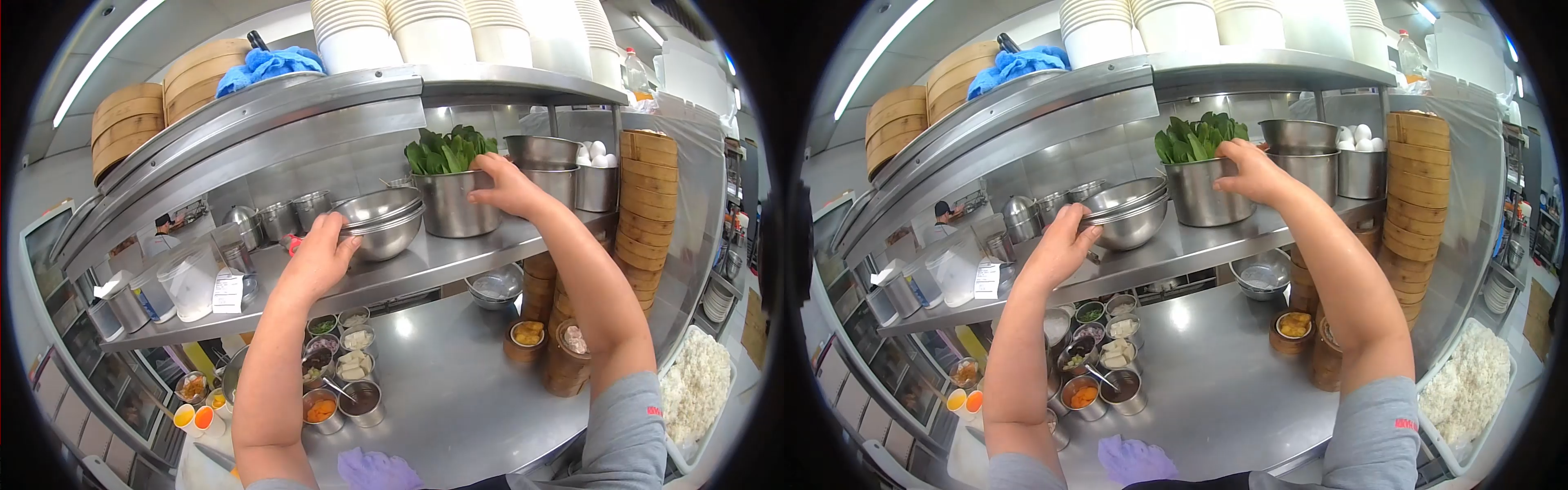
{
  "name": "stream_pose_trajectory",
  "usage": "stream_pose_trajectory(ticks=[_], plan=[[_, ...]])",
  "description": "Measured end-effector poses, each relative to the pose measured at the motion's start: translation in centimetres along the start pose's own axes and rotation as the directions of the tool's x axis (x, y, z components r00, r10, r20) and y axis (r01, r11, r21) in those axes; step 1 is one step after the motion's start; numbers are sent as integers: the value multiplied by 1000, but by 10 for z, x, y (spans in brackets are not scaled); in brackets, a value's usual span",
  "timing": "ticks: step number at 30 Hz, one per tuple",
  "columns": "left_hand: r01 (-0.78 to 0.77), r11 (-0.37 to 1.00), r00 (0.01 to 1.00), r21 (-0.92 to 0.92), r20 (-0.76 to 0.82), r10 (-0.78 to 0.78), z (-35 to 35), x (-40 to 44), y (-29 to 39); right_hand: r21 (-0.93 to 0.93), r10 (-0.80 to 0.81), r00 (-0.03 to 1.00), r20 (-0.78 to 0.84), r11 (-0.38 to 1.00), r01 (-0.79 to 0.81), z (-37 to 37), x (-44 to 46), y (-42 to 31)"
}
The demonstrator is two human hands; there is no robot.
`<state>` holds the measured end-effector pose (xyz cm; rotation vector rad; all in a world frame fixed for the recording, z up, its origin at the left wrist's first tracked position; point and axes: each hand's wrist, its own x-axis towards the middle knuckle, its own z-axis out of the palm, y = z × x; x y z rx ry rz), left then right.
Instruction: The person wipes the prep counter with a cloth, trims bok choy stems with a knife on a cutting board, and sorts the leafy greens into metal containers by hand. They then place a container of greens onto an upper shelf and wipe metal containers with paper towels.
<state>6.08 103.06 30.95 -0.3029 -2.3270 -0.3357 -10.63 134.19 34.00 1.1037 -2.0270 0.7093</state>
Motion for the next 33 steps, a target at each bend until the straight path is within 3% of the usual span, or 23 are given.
stream_pose_trajectory(ticks=[3,10,20,26,28,31,33], plan=[[-24,996,1000,-88,16,26,9,7,0,-38,25,1000,-8,999,-25,14,13,19],[-31,994,996,-100,75,38,33,29,14,-210,78,997,-16,974,-79,31,31,53],[-80,985,992,-153,87,94,53,47,33,-169,6,993,-121,985,-27,46,28,61],[-123,985,990,-124,53,130,58,46,31,93,44,909,-415,996,-5,48,12,56],[-143,980,987,-139,57,152,56,44,34,319,107,892,-439,947,44,37,-8,32],[-135,980,989,-143,39,142,58,45,40,504,118,907,-404,856,113,36,-44,-5],[-176,972,984,-153,-22,175,63,45,46,437,77,925,-372,894,101,33,-62,-29]])
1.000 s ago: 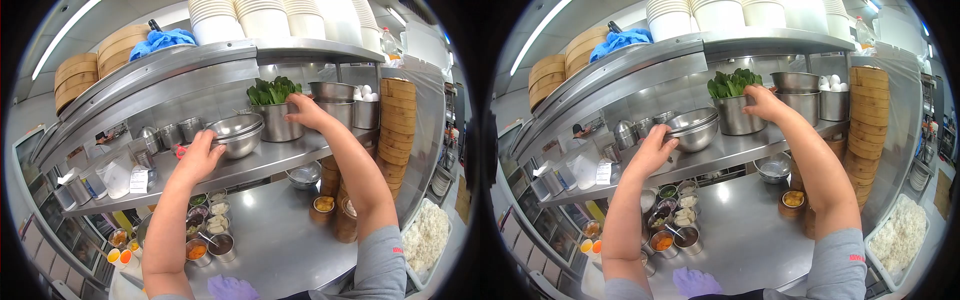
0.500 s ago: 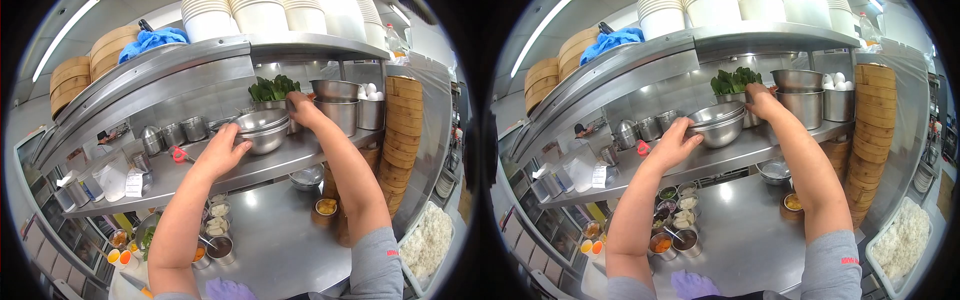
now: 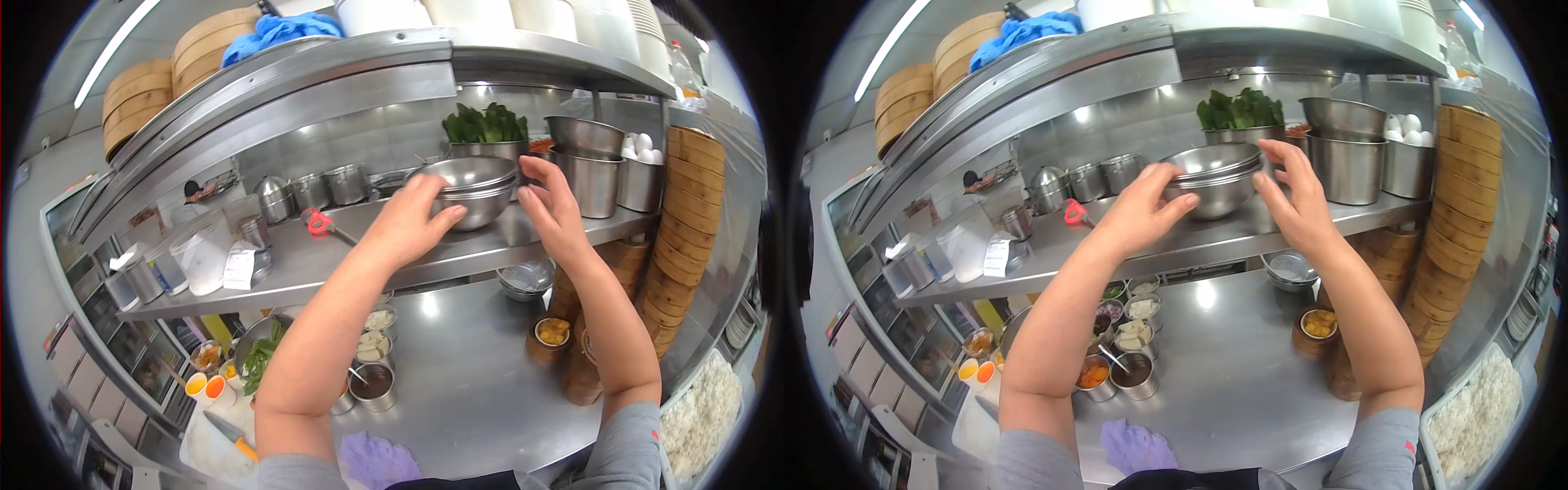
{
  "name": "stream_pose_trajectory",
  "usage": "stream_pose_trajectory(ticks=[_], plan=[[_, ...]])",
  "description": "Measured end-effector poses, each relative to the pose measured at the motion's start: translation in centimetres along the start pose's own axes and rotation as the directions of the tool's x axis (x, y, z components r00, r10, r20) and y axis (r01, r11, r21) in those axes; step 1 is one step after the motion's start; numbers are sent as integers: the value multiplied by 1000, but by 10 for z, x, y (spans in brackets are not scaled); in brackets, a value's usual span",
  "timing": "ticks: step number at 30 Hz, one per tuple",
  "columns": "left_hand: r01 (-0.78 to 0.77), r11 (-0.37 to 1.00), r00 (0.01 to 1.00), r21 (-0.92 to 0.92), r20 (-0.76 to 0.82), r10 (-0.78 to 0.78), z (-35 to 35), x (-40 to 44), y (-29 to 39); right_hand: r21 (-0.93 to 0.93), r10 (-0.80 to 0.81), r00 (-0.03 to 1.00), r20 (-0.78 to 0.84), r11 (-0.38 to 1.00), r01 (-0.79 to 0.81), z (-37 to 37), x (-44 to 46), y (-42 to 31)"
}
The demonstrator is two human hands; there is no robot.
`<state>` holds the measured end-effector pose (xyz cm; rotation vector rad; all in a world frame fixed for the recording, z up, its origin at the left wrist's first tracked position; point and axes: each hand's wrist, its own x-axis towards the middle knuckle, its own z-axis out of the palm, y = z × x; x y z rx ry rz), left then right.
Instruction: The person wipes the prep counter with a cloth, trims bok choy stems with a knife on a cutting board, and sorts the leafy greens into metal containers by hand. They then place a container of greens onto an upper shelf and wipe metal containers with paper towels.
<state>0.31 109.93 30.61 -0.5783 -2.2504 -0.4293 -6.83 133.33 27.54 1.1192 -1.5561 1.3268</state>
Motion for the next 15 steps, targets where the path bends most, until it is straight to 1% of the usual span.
stream_pose_trajectory(ticks=[1,2,3,4,5,6,7,8,9,10,11,12,13,14,15], plan=[[11,1000,1000,9,3,-11,3,1,2,-85,-17,999,43,996,20,1,-4,-10],[-12,1000,1000,5,-11,12,6,1,5,-139,-15,996,89,990,27,-1,-6,-13],[-41,999,999,10,-33,41,8,1,11,-252,-123,988,93,957,143,2,-5,-11],[-87,996,995,-12,-48,86,14,2,12,-296,-141,983,122,940,171,3,-4,-9],[-48,996,999,-70,-12,47,11,0,23,-377,-114,986,126,913,154,5,-5,-13],[-85,994,996,-64,-43,82,17,0,25,-391,-111,987,119,908,149,8,-4,-5],[-158,978,985,-136,-84,147,21,-2,29,-332,-148,983,106,927,175,5,-1,14],[-161,965,965,-208,-239,109,29,-9,36,-368,-178,975,135,904,216,-6,8,43],[-134,968,935,-213,-350,52,38,-18,45,-274,-109,985,134,951,142,-8,9,61],[-149,973,881,-177,-470,49,47,-29,55,-196,-172,977,127,961,195,-19,10,110],[-182,974,816,-135,-573,73,57,-48,64,-183,161,955,251,976,-116,-5,1,2],[-231,952,848,-200,-522,95,64,-75,72,29,243,942,231,966,-256,8,-8,-32],[-285,918,873,-276,-471,129,71,-102,84,-107,282,940,192,958,-266,9,-17,-50],[-399,892,804,-213,-548,229,77,-134,92,-291,97,982,163,955,-46,5,-14,-29],[-397,907,844,-138,-442,303,81,-177,95,-471,-101,982,162,866,167,0,-10,-5]])
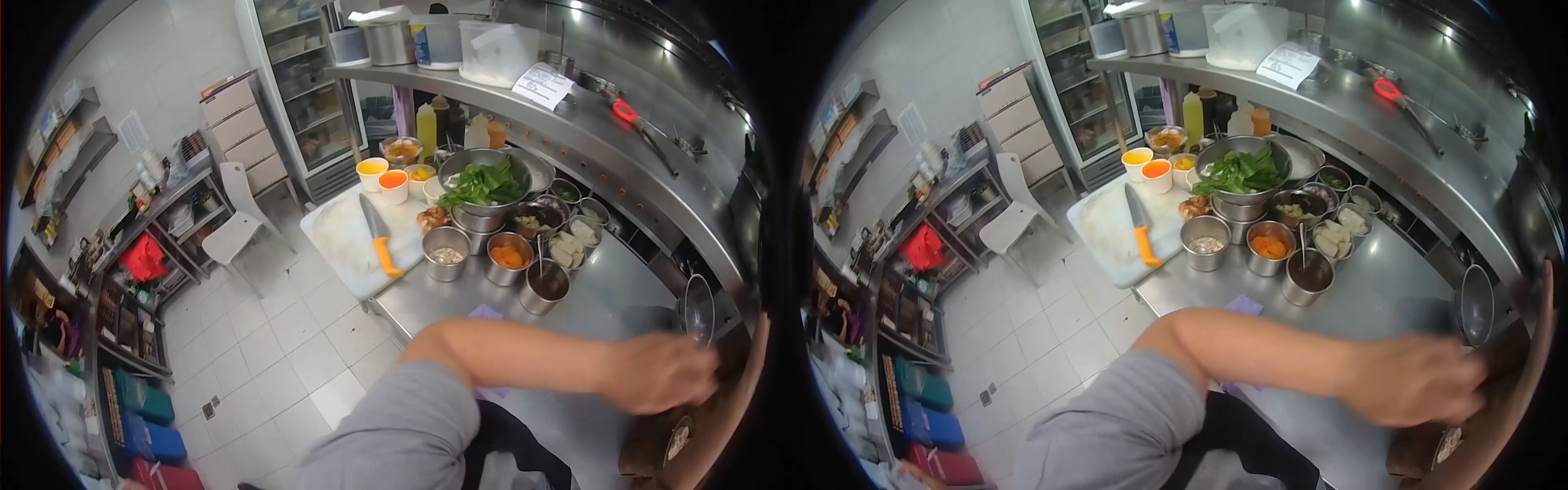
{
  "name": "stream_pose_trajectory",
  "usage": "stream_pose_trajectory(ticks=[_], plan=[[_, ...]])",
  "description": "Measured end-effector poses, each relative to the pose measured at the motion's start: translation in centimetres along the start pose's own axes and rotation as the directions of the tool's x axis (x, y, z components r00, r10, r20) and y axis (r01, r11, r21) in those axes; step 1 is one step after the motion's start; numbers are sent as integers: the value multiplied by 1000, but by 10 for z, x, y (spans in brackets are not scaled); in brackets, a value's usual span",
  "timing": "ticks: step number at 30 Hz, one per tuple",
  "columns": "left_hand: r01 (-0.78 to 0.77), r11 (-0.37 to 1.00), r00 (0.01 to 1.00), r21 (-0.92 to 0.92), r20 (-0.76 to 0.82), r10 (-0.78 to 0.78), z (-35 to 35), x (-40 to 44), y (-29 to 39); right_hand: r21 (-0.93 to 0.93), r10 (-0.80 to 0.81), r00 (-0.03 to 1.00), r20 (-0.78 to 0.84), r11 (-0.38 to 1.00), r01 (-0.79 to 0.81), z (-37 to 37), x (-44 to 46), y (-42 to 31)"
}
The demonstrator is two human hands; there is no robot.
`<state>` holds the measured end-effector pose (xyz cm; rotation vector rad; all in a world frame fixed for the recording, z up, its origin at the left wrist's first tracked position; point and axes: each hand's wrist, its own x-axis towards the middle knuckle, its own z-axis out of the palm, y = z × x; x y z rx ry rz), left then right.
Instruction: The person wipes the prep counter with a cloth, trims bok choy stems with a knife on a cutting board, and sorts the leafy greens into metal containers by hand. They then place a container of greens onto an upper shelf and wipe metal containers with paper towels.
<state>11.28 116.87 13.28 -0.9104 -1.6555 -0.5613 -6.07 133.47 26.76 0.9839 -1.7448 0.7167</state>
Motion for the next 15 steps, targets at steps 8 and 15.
stream_pose_trajectory(ticks=[8,15], plan=[[512,723,536,464,484,-691,-98,-314,76,390,-321,946,-50,865,315,23,-114,-85],[816,497,408,293,316,-856,-156,-309,66,552,-440,372,818,782,-288,140,-255,-265]])
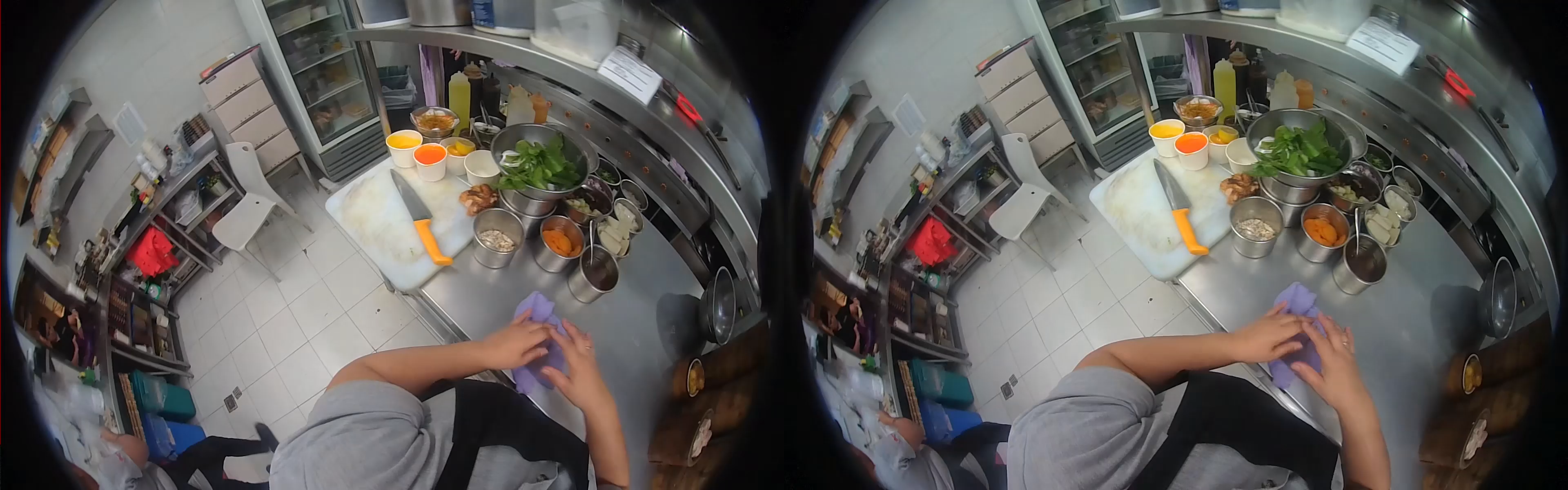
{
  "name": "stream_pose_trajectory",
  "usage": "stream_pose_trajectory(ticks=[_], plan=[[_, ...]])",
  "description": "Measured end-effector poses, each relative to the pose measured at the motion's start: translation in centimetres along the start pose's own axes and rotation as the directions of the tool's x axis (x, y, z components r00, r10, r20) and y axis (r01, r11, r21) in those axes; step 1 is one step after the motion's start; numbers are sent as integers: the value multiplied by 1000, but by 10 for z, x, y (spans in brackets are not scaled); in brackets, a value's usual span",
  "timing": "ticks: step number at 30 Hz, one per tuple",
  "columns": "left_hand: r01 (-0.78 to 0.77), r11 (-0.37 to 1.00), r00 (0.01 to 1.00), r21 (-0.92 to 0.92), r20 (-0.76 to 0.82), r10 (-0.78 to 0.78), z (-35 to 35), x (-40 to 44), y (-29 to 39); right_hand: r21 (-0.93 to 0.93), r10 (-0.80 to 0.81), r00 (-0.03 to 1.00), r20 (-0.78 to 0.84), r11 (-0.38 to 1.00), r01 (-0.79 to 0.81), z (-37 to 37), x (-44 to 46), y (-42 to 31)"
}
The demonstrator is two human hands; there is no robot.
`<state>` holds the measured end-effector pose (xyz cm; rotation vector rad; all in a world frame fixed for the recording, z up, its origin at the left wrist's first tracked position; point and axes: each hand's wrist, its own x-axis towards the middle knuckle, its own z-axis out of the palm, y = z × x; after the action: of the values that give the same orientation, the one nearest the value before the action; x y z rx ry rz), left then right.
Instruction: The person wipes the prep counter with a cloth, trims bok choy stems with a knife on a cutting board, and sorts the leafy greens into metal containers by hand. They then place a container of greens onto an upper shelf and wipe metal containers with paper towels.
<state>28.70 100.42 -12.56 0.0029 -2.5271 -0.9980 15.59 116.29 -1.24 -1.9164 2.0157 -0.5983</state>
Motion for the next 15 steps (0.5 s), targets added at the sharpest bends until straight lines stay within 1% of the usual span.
stream_pose_trajectory(ticks=[1,3,5,6,7,8,9,10,12,13,14,15], plan=[[-13,1000,1000,-16,10,13,-18,-8,-5,-6,22,1000,-4,1000,-22,43,10,16],[-211,975,971,70,-100,217,-70,-35,-15,-93,158,986,-58,982,-163,117,20,39],[-146,986,962,87,-220,162,-100,-72,-38,-272,272,948,-164,912,-308,151,38,3],[-104,990,963,90,-238,123,-115,-91,-49,-207,231,946,-228,938,-279,168,48,0],[-59,994,964,93,-255,81,-129,-109,-60,-210,265,930,-254,924,-321,175,62,-10],[-25,996,966,81,-253,45,-142,-127,-69,-212,136,974,-181,962,-173,178,78,-22],[13,998,968,68,-251,5,-153,-143,-77,-203,1,995,-103,979,-22,181,93,-33],[12,998,970,62,-242,4,-164,-155,-84,-212,37,992,-118,975,-62,184,109,-44],[-11,999,975,45,-222,21,-182,-173,-90,-196,-122,990,-69,975,107,188,147,-60],[25,999,979,26,-203,-19,-189,-182,-91,-204,-96,992,-83,976,78,193,162,-60],[61,998,982,9,-182,-58,-197,-189,-92,-161,-132,989,-62,979,121,199,177,-56],[40,999,986,-4,-162,-40,-204,-195,-93,-115,-168,985,-43,980,162,200,187,-53]])
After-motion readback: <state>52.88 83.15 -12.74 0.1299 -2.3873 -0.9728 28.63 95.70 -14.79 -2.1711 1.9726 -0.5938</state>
